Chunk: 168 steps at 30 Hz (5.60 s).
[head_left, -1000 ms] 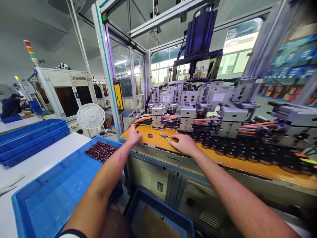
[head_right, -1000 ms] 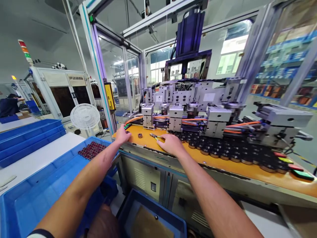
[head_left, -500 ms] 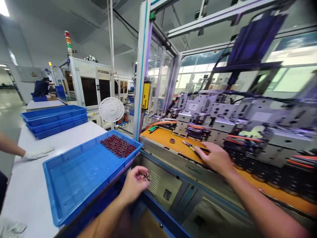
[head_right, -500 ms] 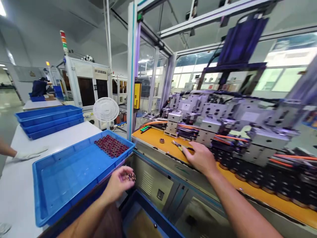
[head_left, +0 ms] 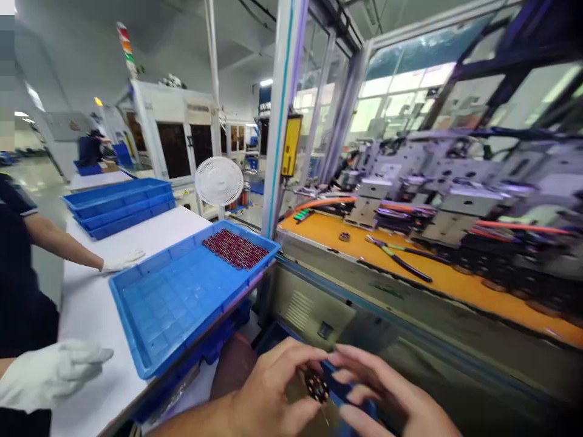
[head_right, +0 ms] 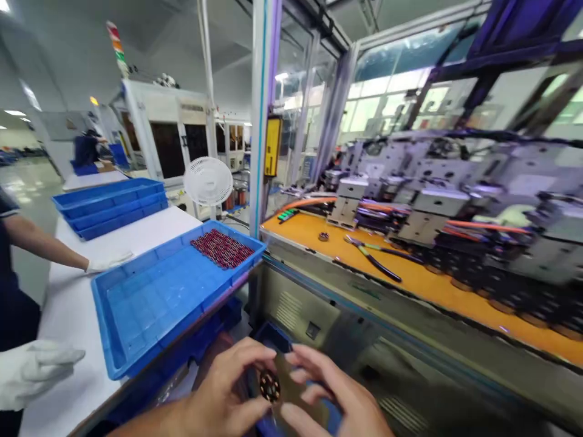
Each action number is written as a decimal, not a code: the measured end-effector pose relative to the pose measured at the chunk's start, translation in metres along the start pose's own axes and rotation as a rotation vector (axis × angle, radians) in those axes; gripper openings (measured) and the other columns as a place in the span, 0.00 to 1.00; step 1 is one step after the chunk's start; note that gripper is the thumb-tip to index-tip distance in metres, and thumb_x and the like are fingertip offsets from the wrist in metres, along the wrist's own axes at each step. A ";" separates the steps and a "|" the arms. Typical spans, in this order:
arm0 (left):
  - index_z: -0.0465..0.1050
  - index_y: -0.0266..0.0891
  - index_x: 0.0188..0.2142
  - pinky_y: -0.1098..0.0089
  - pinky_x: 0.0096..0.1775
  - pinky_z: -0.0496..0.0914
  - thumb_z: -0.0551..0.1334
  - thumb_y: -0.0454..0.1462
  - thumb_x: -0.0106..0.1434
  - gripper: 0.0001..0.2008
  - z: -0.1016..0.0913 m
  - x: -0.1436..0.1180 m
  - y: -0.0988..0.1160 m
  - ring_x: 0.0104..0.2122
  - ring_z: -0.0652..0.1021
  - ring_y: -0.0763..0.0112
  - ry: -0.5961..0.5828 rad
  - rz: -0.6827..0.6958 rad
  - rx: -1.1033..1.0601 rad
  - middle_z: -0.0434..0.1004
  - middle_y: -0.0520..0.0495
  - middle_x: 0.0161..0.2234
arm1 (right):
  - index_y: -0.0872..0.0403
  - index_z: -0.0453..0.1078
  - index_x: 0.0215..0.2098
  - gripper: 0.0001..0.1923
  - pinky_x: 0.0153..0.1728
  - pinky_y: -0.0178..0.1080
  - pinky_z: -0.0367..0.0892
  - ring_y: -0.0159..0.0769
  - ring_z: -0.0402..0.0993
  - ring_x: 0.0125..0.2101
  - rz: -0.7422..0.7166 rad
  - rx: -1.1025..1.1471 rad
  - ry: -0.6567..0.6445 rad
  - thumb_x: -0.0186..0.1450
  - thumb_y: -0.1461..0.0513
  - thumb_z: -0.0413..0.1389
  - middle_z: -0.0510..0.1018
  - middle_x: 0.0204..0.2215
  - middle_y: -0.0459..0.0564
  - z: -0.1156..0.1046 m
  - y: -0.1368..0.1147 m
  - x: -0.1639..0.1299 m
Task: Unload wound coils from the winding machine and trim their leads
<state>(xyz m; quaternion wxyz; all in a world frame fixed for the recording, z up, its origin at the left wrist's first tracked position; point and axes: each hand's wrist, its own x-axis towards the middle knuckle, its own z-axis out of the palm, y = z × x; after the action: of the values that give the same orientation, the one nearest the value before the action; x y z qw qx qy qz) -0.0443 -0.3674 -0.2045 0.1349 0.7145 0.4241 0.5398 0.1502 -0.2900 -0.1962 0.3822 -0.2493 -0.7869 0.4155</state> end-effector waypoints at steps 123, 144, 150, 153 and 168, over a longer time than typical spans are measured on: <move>0.82 0.40 0.42 0.75 0.35 0.78 0.71 0.27 0.53 0.16 0.014 0.026 0.020 0.29 0.83 0.71 -0.310 -0.754 -0.945 0.84 0.47 0.32 | 0.57 0.73 0.29 0.05 0.47 0.37 0.67 0.33 0.73 0.43 0.009 0.241 -0.277 0.63 0.63 0.62 0.75 0.41 0.50 -0.035 -0.025 0.030; 0.83 0.40 0.39 0.74 0.38 0.78 0.72 0.29 0.53 0.13 0.008 0.028 0.015 0.38 0.82 0.67 -0.227 -0.540 -0.697 0.81 0.41 0.42 | 0.57 0.70 0.26 0.04 0.19 0.27 0.53 0.22 0.58 0.19 0.549 0.323 -0.239 0.56 0.66 0.62 0.66 0.17 0.38 -0.040 -0.053 0.012; 0.83 0.40 0.39 0.74 0.38 0.77 0.72 0.28 0.52 0.14 0.007 0.023 0.012 0.37 0.81 0.68 -0.234 -0.567 -0.754 0.81 0.42 0.42 | 0.58 0.71 0.27 0.05 0.20 0.28 0.53 0.23 0.58 0.20 0.492 0.250 -0.289 0.61 0.65 0.57 0.66 0.18 0.39 -0.039 -0.050 0.012; 0.82 0.41 0.40 0.72 0.38 0.78 0.72 0.30 0.52 0.14 0.009 0.022 0.009 0.36 0.81 0.69 -0.245 -0.594 -0.856 0.80 0.42 0.43 | 0.58 0.71 0.27 0.07 0.21 0.29 0.54 0.23 0.58 0.21 0.475 0.266 -0.279 0.63 0.63 0.57 0.66 0.18 0.40 -0.039 -0.050 0.009; 0.83 0.45 0.42 0.73 0.34 0.76 0.75 0.31 0.47 0.20 0.014 0.020 0.003 0.37 0.76 0.69 -0.205 -0.513 -0.830 0.75 0.43 0.40 | 0.56 0.71 0.28 0.10 0.28 0.30 0.62 0.25 0.63 0.24 0.366 0.402 -0.194 0.64 0.59 0.62 0.72 0.24 0.42 -0.034 -0.045 -0.005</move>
<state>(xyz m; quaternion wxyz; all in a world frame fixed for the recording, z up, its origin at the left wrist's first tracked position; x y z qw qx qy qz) -0.0298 -0.3501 -0.1945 0.5775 0.5225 0.3200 0.5395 0.1772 -0.3016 -0.1473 0.2654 -0.2655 -0.6635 0.6472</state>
